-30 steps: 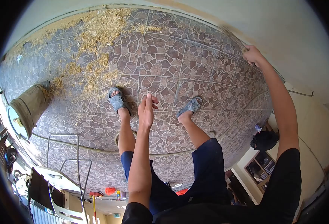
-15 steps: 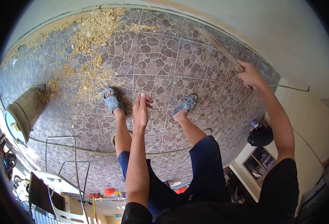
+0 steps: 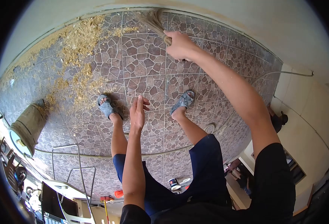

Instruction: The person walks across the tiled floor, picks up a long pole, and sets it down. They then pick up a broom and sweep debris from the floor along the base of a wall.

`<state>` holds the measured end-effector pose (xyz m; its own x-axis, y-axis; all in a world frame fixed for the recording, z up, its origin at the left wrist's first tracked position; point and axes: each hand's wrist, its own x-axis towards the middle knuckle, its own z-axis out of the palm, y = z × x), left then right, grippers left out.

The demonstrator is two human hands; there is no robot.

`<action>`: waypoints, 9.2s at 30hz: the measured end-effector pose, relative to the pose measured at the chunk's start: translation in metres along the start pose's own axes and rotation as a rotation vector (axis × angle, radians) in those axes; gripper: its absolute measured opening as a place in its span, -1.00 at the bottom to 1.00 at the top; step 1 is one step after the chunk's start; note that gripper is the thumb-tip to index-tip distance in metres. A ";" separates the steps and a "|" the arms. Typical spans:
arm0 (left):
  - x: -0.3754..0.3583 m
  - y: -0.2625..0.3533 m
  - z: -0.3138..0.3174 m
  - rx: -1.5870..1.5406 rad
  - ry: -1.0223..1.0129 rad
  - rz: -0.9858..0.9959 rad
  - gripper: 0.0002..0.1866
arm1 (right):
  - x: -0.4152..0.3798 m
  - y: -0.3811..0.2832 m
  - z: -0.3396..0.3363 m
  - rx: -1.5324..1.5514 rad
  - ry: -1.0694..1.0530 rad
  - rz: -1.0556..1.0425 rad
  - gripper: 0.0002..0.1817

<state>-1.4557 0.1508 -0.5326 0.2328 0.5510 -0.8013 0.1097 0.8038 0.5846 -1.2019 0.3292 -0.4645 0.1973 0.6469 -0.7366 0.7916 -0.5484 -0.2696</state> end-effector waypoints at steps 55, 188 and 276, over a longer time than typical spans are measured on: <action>-0.106 0.048 -0.212 -0.266 0.180 0.073 -0.48 | -0.107 -0.203 0.090 -0.107 0.171 0.002 -0.15; -0.045 0.034 -0.393 -0.720 0.876 0.120 -0.58 | -0.137 -0.273 0.312 0.167 0.337 0.212 -0.14; -0.254 -0.018 -0.542 -0.723 0.746 0.051 -0.75 | -0.338 -0.335 0.416 0.724 -0.053 0.356 -0.66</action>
<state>-2.0404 0.1180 -0.4077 -0.4628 0.3890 -0.7965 -0.5463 0.5825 0.6019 -1.7743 0.0737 -0.3830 0.3249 0.3525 -0.8776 0.1115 -0.9358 -0.3345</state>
